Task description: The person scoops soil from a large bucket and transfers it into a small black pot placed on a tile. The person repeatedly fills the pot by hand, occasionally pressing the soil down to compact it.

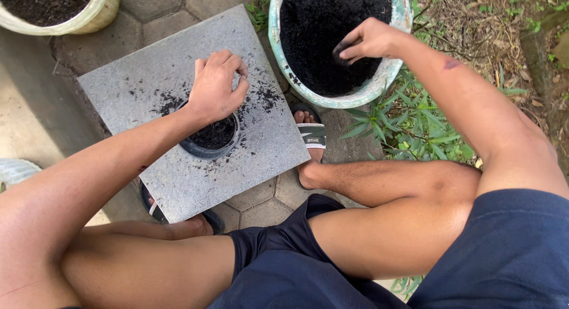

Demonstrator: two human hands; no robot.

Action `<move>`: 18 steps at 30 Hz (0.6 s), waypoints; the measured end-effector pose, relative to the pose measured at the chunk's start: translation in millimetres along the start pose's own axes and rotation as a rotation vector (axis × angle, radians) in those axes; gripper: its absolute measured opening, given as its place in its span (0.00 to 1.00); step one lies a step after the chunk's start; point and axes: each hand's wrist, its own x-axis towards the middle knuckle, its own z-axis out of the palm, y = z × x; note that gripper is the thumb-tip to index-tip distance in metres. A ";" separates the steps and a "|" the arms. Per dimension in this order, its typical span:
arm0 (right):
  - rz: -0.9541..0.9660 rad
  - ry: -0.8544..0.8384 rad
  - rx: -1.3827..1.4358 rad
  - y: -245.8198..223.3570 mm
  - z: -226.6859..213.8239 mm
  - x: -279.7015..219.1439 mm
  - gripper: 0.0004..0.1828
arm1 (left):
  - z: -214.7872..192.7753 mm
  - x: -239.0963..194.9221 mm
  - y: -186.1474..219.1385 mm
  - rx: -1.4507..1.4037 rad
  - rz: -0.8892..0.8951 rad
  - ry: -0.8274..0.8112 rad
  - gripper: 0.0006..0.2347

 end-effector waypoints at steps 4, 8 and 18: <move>-0.169 0.003 0.088 -1.5 -8.3 12.2 0.16 | -17.5 -17.9 -6.8 0.023 -0.053 0.020 0.01; -0.419 -0.081 0.298 -27.5 6.3 26.6 0.15 | -36.2 -45.2 -25.3 0.040 -0.049 0.145 0.01; -0.553 -0.381 -0.117 -178.8 160.7 -43.8 0.13 | -68.9 -122.4 -56.7 0.020 -0.235 0.260 0.02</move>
